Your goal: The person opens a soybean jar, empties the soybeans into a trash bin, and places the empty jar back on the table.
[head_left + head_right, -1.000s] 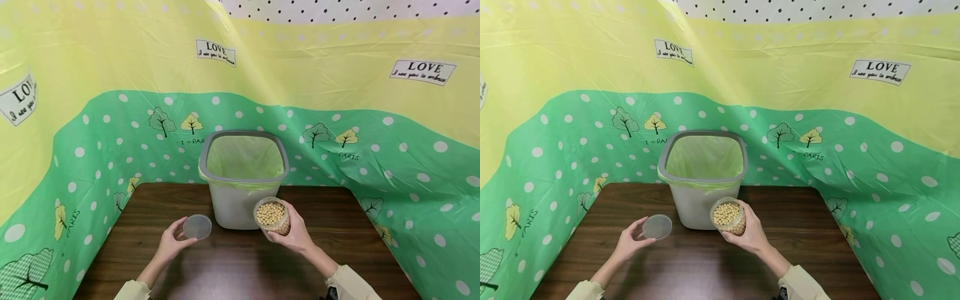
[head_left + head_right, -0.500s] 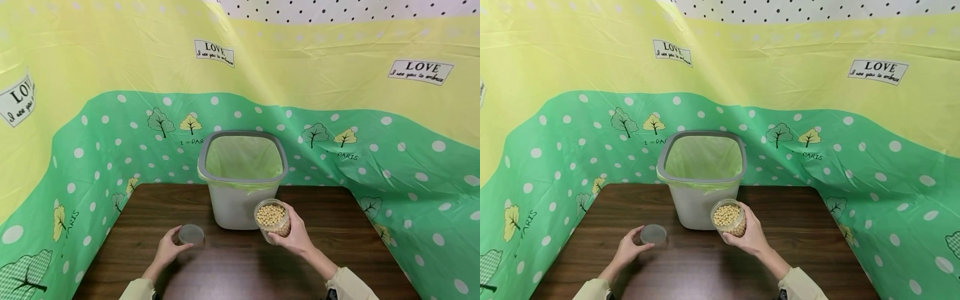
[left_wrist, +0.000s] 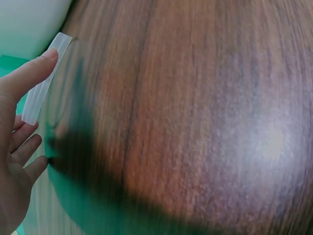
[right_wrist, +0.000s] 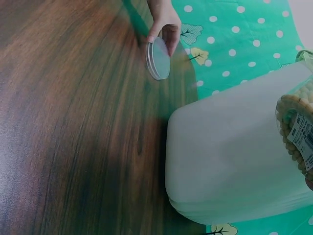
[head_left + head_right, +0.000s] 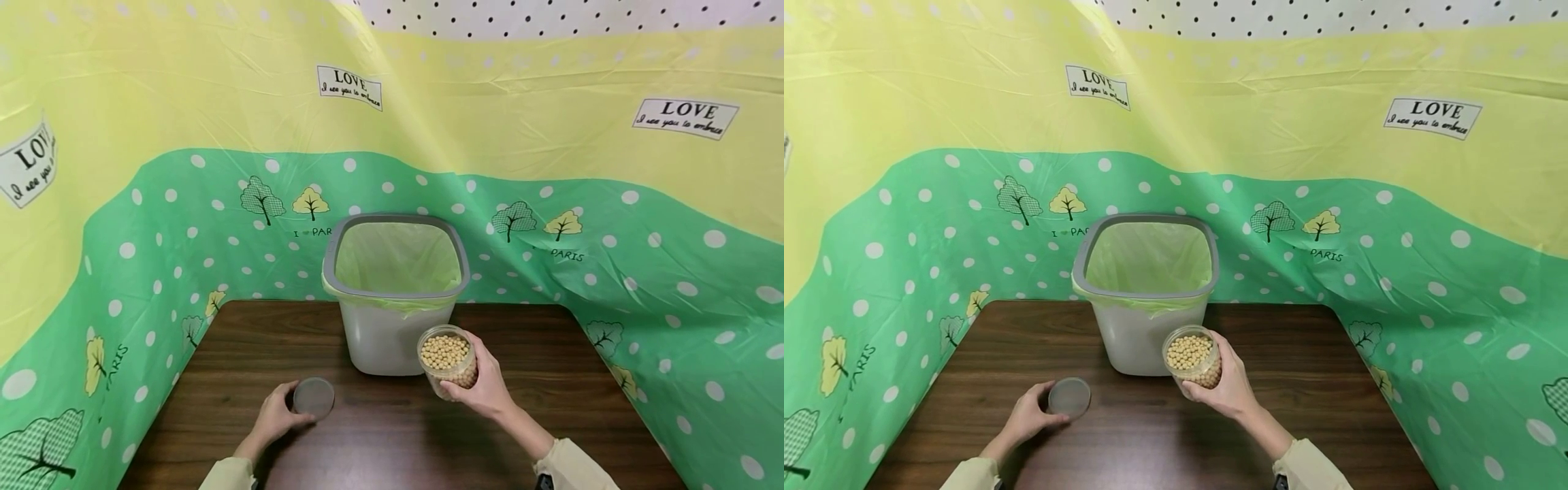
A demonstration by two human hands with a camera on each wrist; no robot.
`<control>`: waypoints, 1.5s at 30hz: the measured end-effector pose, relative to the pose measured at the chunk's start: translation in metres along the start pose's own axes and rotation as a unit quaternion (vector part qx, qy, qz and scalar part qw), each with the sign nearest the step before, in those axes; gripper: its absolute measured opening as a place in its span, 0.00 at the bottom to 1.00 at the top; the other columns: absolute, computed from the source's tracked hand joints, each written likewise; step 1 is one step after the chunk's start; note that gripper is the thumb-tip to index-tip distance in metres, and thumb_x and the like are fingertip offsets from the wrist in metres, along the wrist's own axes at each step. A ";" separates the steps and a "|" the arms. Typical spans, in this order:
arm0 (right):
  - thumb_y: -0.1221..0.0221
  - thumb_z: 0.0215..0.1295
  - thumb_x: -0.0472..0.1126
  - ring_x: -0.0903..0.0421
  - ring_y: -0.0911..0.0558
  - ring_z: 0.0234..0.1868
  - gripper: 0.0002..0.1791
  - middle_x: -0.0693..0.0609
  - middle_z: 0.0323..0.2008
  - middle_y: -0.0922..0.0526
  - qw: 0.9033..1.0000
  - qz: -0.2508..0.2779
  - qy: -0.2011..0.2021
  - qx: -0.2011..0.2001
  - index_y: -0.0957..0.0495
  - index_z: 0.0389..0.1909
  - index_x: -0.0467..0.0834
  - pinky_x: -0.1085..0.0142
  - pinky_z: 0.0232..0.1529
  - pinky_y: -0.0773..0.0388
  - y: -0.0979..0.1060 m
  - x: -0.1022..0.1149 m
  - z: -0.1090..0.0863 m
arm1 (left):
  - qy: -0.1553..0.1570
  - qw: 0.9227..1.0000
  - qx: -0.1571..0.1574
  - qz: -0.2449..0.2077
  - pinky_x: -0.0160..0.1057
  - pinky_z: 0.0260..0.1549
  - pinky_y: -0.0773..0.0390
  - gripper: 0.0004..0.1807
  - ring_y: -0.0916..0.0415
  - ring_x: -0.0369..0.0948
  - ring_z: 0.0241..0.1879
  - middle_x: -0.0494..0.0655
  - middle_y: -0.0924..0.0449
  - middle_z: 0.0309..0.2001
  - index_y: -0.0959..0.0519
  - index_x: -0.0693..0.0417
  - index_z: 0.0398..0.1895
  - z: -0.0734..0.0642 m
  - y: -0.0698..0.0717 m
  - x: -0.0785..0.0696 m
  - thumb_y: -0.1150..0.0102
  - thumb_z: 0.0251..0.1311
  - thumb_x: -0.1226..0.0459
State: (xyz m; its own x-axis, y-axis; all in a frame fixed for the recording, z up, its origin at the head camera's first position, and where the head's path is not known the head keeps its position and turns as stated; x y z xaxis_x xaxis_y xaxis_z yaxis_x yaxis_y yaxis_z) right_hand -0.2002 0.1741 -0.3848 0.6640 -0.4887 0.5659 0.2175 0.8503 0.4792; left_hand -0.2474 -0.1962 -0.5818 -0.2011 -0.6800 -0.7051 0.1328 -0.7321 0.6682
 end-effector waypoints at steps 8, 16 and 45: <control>0.30 0.28 0.31 0.47 0.25 0.45 0.44 0.33 0.47 0.26 1.000 -0.015 -0.017 0.016 0.36 0.54 0.27 0.76 0.46 0.32 0.002 -0.002 -0.002 | -0.009 0.999 0.010 0.050 0.50 0.45 0.28 0.43 0.26 0.51 0.44 0.55 0.23 0.42 0.25 0.69 0.47 -0.002 -0.003 0.003 0.21 0.21 0.56; 0.29 0.28 0.35 0.50 0.25 0.44 0.45 0.35 0.46 0.25 1.000 -0.020 0.002 -0.002 0.35 0.54 0.28 0.80 0.46 0.35 0.005 -0.011 -0.004 | 0.001 0.997 0.039 0.066 0.52 0.47 0.30 0.46 0.30 0.53 0.48 0.56 0.26 0.46 0.27 0.68 0.50 -0.002 -0.003 0.002 0.22 0.22 0.53; 0.30 0.28 0.29 0.52 0.26 0.47 0.46 0.32 0.48 0.28 1.000 -0.017 0.005 0.013 0.38 0.57 0.26 0.79 0.47 0.34 0.033 0.013 0.017 | -0.154 0.984 0.025 0.088 0.57 0.58 0.42 0.51 0.54 0.51 0.68 0.53 0.52 0.69 0.47 0.56 0.69 0.134 0.111 -0.204 0.42 0.47 0.38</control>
State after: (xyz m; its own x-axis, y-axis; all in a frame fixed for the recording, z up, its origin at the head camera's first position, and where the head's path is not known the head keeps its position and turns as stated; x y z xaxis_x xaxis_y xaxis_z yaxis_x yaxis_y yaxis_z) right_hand -0.1966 0.1925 -0.3496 0.6631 -0.5161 0.5421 0.2226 0.8275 0.5154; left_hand -0.3218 -0.1332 -0.3325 -0.4643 -0.7455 -0.4782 0.1443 -0.5964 0.7896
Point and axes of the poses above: each hand's wrist, its own z-axis towards the middle knuckle, its own y-axis out of the back of the hand, x = y × z, the point moved 5 cm from there along z, towards the middle knuckle
